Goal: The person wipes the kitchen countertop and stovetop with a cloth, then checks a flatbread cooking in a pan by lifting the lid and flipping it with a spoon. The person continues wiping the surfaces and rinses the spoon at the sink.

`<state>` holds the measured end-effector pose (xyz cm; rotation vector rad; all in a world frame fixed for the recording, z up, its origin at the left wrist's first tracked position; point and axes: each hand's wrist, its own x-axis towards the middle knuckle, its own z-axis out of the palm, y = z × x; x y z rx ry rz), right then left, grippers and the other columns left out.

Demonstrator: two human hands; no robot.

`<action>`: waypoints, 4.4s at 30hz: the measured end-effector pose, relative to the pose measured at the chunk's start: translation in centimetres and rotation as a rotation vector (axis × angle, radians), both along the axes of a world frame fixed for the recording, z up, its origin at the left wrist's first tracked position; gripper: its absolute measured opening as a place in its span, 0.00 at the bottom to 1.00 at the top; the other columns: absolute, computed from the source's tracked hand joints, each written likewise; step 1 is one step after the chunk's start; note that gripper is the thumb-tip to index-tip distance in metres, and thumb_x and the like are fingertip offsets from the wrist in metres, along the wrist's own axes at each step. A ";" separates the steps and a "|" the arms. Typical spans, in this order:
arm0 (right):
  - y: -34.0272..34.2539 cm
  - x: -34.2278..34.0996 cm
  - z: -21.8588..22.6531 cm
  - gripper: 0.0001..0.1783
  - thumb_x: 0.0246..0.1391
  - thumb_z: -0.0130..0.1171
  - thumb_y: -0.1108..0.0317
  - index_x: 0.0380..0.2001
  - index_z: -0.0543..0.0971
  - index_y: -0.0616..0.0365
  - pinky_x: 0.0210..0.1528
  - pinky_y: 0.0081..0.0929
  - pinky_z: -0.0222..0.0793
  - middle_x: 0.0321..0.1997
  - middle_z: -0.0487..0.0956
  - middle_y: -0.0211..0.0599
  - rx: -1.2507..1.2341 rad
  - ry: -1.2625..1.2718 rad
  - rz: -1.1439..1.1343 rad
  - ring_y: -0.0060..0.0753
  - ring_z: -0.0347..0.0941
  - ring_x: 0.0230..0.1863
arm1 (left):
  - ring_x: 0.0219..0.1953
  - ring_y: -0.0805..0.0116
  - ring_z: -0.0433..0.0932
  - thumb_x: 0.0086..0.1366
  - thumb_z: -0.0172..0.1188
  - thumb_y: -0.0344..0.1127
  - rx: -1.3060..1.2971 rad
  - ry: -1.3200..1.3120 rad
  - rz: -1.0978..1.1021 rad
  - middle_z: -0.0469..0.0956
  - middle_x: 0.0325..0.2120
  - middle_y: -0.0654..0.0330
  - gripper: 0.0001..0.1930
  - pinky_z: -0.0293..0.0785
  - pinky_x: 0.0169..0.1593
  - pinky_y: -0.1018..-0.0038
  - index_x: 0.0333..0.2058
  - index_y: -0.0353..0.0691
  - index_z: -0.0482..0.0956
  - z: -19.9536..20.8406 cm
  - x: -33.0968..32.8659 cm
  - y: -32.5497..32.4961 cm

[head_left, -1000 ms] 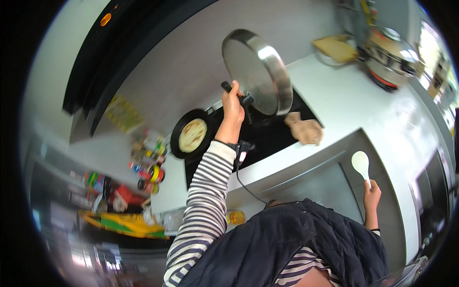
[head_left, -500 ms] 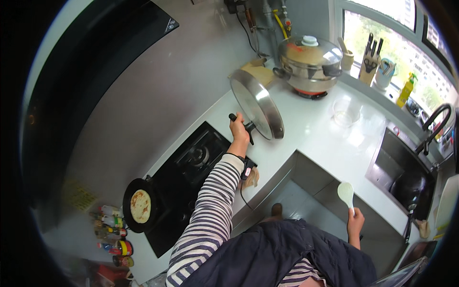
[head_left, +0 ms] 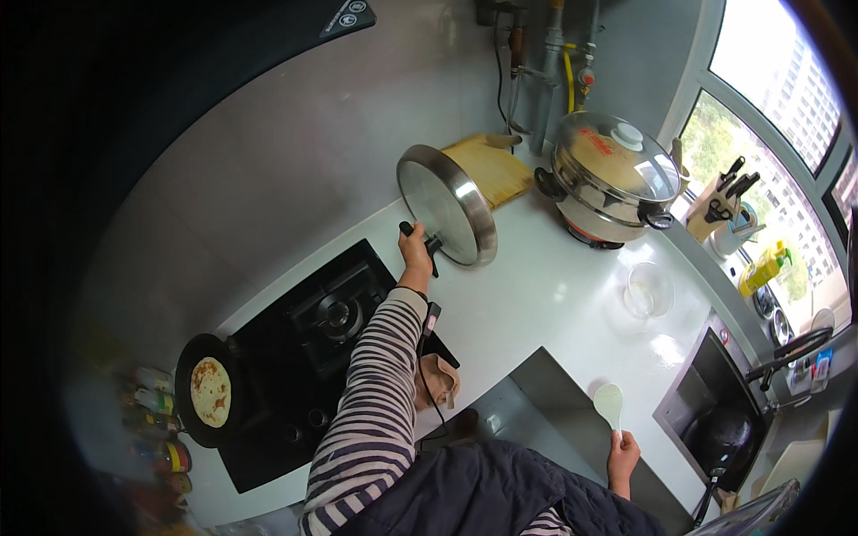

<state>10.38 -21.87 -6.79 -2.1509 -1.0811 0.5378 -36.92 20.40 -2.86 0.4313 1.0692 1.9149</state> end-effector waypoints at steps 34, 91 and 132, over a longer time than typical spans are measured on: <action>7.7 1.4 -0.6 0.14 0.58 0.62 0.59 0.37 0.83 0.61 0.21 0.29 0.57 0.12 0.68 0.36 0.001 -0.008 0.379 0.23 0.60 0.16 | 0.35 0.68 0.75 0.66 0.61 0.32 -0.395 0.863 0.008 0.75 0.38 0.61 0.09 0.76 0.37 0.69 0.41 0.44 0.71 0.3 0.1 -2.3; -4.1 -67.8 16.6 0.13 0.54 0.60 0.67 0.44 0.82 0.44 0.35 0.43 0.75 0.33 0.79 0.38 0.399 -0.530 1.496 0.51 0.78 0.33 | 0.62 0.43 0.63 0.56 0.67 0.36 -0.922 1.302 0.461 0.49 0.68 0.47 0.34 0.65 0.60 0.53 0.61 0.43 0.66 1.6 -44.4 -79.6; -2.6 -70.9 12.5 0.13 0.54 0.59 0.65 0.44 0.80 0.49 0.38 0.43 0.77 0.34 0.81 0.42 0.422 -0.169 1.289 0.49 0.80 0.35 | 0.30 0.52 0.83 0.57 0.62 0.37 -0.759 1.574 0.108 0.82 0.25 0.49 0.08 0.76 0.37 0.62 0.31 0.39 0.84 11.3 -54.3 -55.9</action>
